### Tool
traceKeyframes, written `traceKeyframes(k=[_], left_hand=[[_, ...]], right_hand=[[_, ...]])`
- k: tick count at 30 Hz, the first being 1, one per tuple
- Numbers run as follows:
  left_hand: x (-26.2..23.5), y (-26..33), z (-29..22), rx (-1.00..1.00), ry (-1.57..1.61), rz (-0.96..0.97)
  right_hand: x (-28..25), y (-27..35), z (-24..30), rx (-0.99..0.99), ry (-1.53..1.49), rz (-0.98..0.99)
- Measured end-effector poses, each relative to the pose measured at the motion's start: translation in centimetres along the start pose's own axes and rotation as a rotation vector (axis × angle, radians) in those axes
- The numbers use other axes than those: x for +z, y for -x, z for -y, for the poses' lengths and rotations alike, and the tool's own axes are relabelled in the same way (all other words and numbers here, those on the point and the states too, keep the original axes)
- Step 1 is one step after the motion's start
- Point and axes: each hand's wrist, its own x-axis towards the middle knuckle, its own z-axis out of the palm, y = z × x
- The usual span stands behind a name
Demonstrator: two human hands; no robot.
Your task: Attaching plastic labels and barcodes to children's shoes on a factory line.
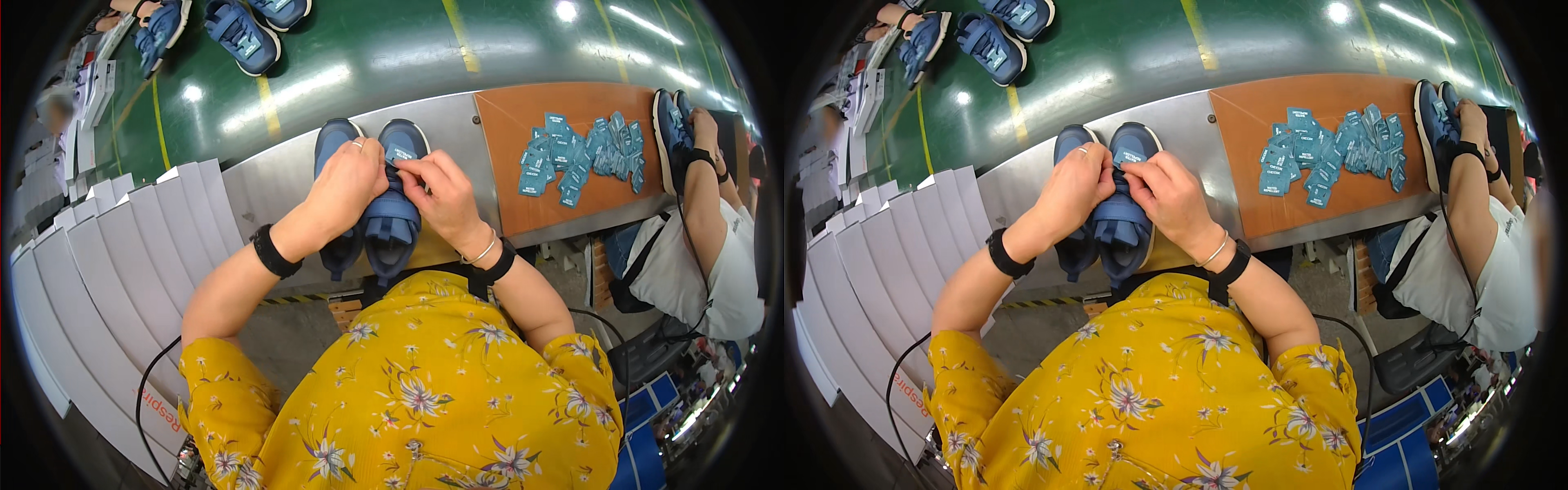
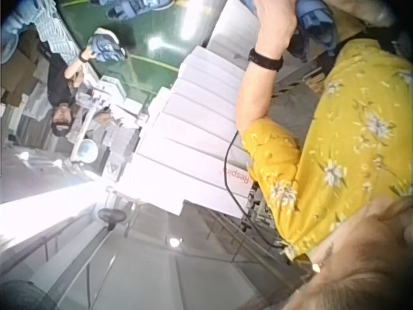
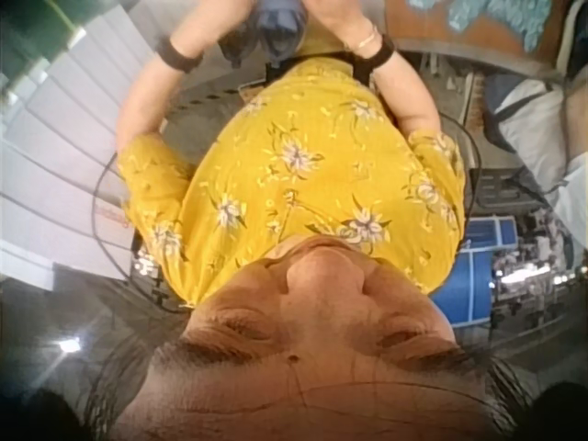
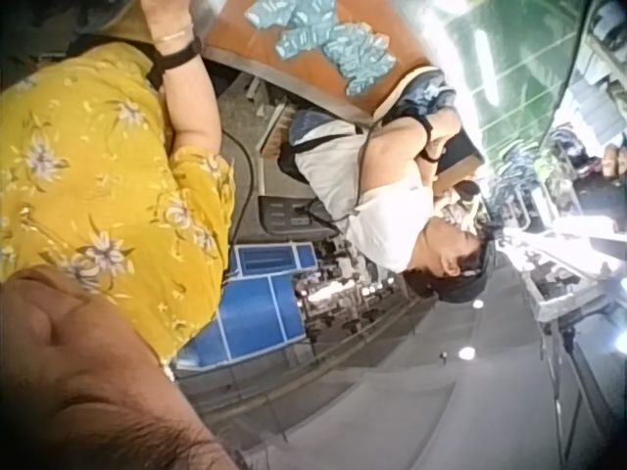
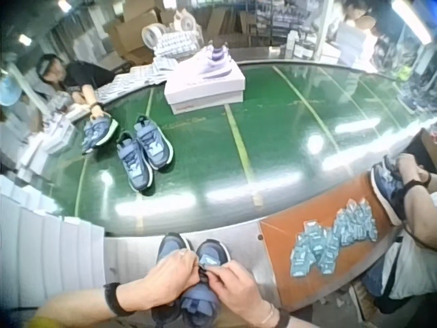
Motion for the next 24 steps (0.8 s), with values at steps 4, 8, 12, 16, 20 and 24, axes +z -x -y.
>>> traceKeyframes(k=[4, 8, 12, 16, 20, 24], left_hand=[[0.6, 0.5, 0.0, -0.039, 0.079, -0.073], [0.1, 0.0, 0.0, -0.118, 0.120, 0.008], [-0.3, -0.7, -0.5, -0.305, 0.356, 0.105], [-0.1, -0.6, -0.3, -0.364, 0.478, 0.046], [0.0, -0.5, 0.1, -0.405, 0.568, 0.009], [0.1, -0.3, 0.3, -0.412, 0.593, -0.005]], right_hand=[[0.0, -0.1, 0.2, -0.015, -0.005, -0.009], [-0.1, 0.1, 0.1, 0.001, -0.017, 0.005], [-0.1, 0.1, -0.1, -0.002, -0.003, 0.005], [-0.1, -0.1, 0.0, -0.044, 0.019, 0.031], [-0.4, 0.0, -0.1, -0.084, 0.071, 0.088], [-0.6, -0.3, 0.0, -0.120, 0.073, 0.096]])
